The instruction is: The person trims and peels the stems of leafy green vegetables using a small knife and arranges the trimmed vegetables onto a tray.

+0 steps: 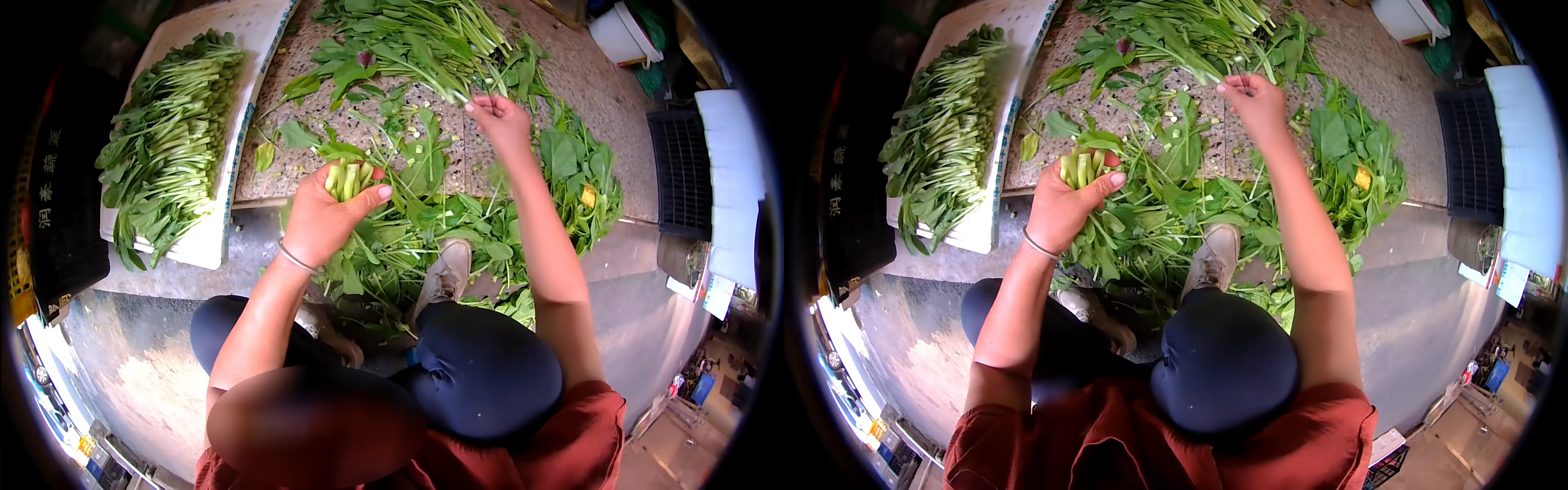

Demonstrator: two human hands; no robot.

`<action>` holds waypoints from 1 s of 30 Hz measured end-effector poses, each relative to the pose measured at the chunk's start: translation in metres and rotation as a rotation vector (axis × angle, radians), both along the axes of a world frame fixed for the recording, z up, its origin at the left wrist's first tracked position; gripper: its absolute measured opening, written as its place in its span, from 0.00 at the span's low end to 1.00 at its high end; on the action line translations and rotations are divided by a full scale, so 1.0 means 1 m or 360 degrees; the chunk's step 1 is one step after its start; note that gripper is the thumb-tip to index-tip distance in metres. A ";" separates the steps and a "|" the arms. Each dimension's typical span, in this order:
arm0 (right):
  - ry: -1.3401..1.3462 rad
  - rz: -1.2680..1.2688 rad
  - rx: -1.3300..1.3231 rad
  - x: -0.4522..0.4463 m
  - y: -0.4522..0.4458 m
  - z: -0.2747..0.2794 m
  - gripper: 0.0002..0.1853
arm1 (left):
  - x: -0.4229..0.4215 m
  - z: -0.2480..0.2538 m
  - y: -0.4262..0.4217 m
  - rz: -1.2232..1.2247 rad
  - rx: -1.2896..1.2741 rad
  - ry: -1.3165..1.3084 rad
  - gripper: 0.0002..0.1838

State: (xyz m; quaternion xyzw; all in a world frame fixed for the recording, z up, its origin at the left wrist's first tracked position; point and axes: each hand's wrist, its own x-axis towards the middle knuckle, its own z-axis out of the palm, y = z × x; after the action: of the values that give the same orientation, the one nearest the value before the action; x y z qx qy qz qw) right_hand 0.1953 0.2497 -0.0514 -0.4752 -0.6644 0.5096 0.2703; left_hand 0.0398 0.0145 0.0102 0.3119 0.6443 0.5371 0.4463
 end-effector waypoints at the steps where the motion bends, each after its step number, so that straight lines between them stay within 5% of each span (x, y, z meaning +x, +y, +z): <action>1: -0.0003 0.0012 -0.0002 0.002 -0.012 0.006 0.12 | 0.000 -0.002 -0.001 0.0012 -0.0002 -0.0003 0.11; 4: 0.0089 0.0115 -0.0086 0.007 -0.043 0.019 0.11 | -0.002 -0.013 -0.003 0.0067 0.0120 0.0409 0.11; 6: 0.0145 0.0215 -0.0518 0.008 -0.058 0.028 0.11 | -0.001 -0.010 -0.004 0.0110 0.0137 0.0593 0.11; 11: 0.0019 0.0429 -0.0578 0.005 -0.082 0.041 0.10 | 0.003 0.007 -0.007 -0.0026 0.0226 0.1262 0.11; 13: 0.0042 0.0994 -0.0882 0.007 -0.080 0.041 0.10 | 0.005 0.010 -0.007 -0.0046 0.0249 0.1256 0.11; 14: 0.0042 0.0853 -0.1023 0.005 -0.074 0.038 0.09 | 0.007 0.011 -0.007 -0.0010 0.0174 0.1227 0.11; 15: 0.0041 0.0849 -0.1023 0.001 -0.066 0.029 0.09 | 0.008 0.011 -0.007 0.0028 0.0099 0.1198 0.11; 17: -0.0193 0.0316 -0.0257 -0.012 -0.048 -0.002 0.12 | 0.006 0.004 -0.006 0.0017 0.0048 0.1153 0.12; 18: -0.0192 0.0310 -0.0256 -0.019 -0.037 -0.021 0.12 | 0.004 0.000 -0.005 0.0012 -0.0004 0.1113 0.12; 20: -0.0362 0.0247 0.0435 -0.032 -0.022 -0.051 0.16 | 0.005 -0.001 -0.004 -0.0012 -0.0013 0.1116 0.12; 23: -0.0898 0.0339 0.0482 -0.044 -0.023 -0.035 0.15 | 0.006 -0.004 -0.004 -0.0033 -0.0033 0.1139 0.13; 28: -0.0174 0.0329 -0.0003 -0.031 -0.049 -0.008 0.09 | 0.003 0.002 -0.005 0.0028 -0.0085 0.1221 0.11; 30: -0.0069 0.0521 -0.0252 -0.020 -0.073 0.018 0.08 | -0.002 0.003 -0.004 -0.0059 0.0248 0.1655 0.10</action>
State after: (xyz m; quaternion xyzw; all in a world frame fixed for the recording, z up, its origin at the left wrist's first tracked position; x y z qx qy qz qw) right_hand 0.1753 0.1766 -0.0337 -0.3915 -0.6963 0.5871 0.1312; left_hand 0.0381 0.0110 0.0136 0.5809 0.7332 0.3495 0.0525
